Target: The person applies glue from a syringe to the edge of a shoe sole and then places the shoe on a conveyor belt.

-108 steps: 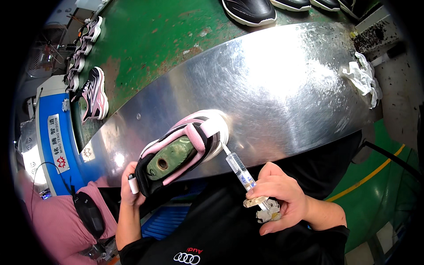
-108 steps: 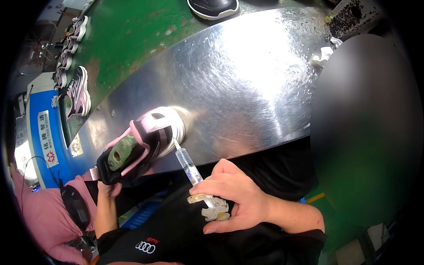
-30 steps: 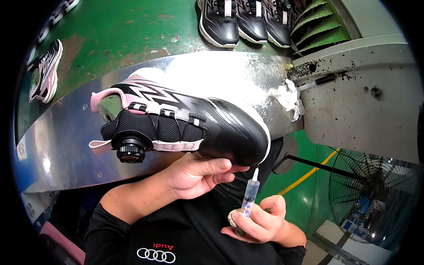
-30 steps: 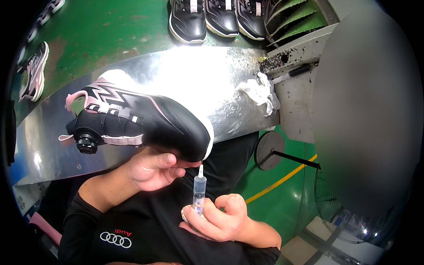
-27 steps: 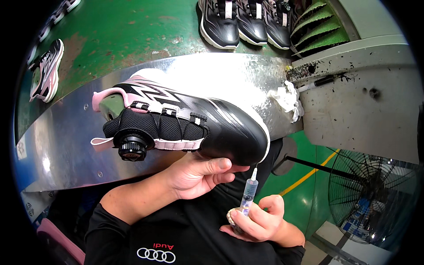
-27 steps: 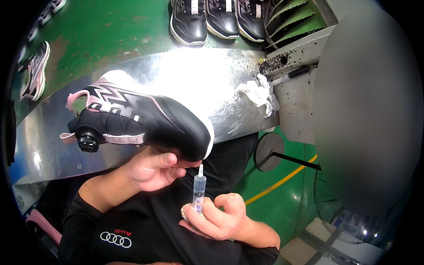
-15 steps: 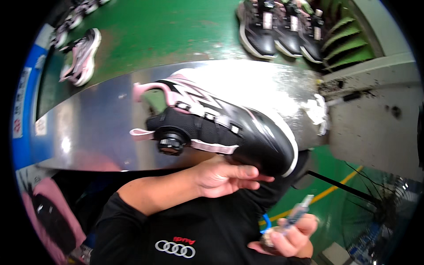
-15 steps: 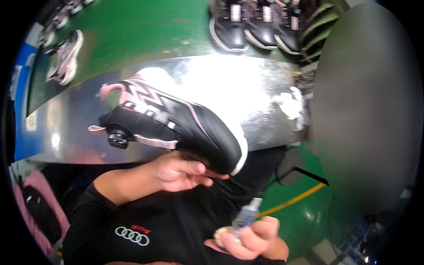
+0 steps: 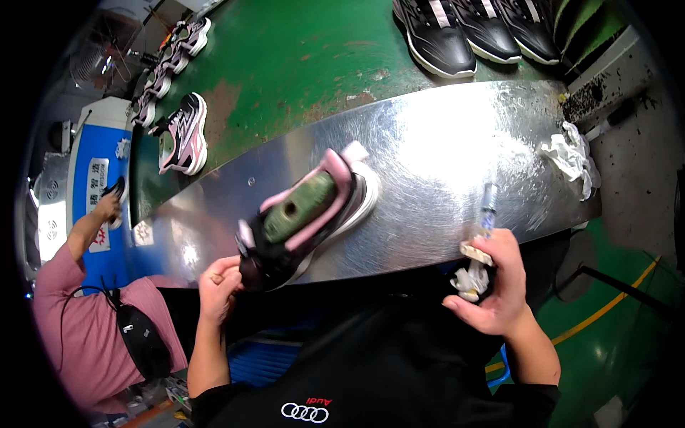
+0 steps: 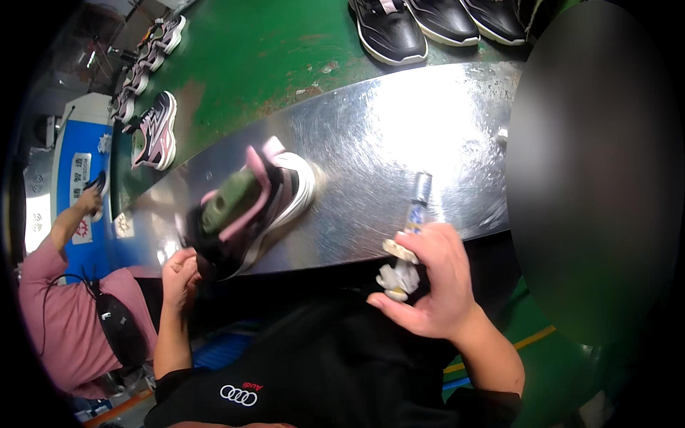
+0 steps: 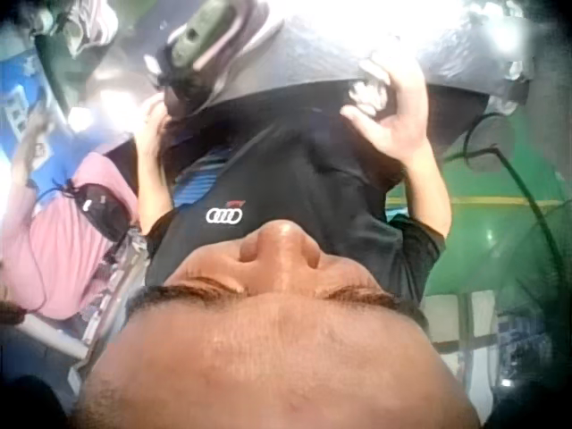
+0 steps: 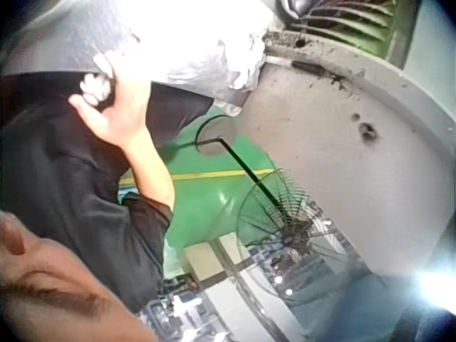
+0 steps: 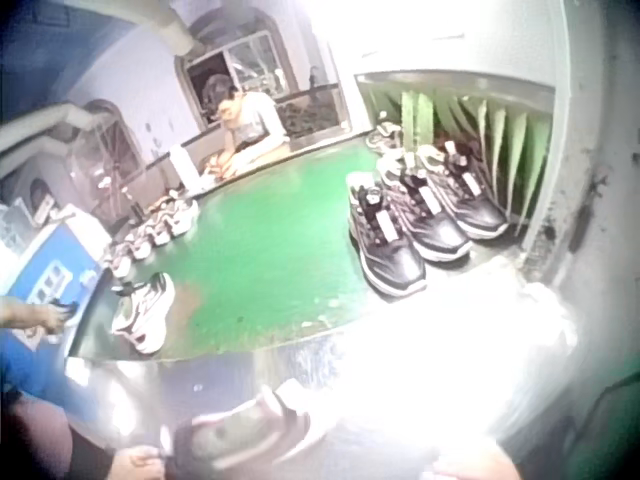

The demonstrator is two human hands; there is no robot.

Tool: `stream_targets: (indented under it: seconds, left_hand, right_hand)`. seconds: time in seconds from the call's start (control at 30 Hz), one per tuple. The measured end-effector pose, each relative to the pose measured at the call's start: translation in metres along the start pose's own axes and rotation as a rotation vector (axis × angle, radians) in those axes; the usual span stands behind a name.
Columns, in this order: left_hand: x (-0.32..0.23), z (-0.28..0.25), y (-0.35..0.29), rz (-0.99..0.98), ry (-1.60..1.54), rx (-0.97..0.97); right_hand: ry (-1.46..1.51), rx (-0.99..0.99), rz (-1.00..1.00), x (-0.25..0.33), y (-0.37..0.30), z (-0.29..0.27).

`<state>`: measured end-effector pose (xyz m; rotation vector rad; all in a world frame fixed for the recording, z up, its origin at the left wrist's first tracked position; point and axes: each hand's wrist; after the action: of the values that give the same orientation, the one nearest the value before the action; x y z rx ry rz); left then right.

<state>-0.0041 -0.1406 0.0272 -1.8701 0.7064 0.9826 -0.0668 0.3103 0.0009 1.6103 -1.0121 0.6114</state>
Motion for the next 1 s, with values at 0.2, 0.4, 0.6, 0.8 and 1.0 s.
stream_targets:
  seconds: [0.2,0.4,0.6,0.8,1.0]
  left_hand:
    - [-0.061,0.050,0.006,0.735,0.166,0.005]
    - [-0.080,0.118,0.004,0.928,0.371,0.180]
    - [-0.084,0.115,0.006,1.038,0.439,0.203]
    - [-0.080,0.118,0.008,1.071,0.424,0.190]
    - [-0.080,0.120,0.007,1.070,0.414,0.175]
  right_hand:
    - [0.417,-0.022,0.319,-0.006,-0.010,0.050]
    - [0.589,-0.063,0.280,-0.018,0.004,0.078]
    - [0.667,-0.034,0.285,-0.022,0.013,0.089]
    - [0.672,0.044,0.253,-0.027,0.018,0.090]
    - [0.668,0.087,0.239,-0.028,0.025,0.090]
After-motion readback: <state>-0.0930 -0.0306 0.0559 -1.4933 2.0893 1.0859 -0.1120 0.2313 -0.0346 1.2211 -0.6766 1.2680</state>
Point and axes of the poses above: each hand's wrist, its own y-axis towards the middle knuckle, its own z-axis out of the palm, x = y × z, and after that the axes turned 13 degrees about -x, right-handed
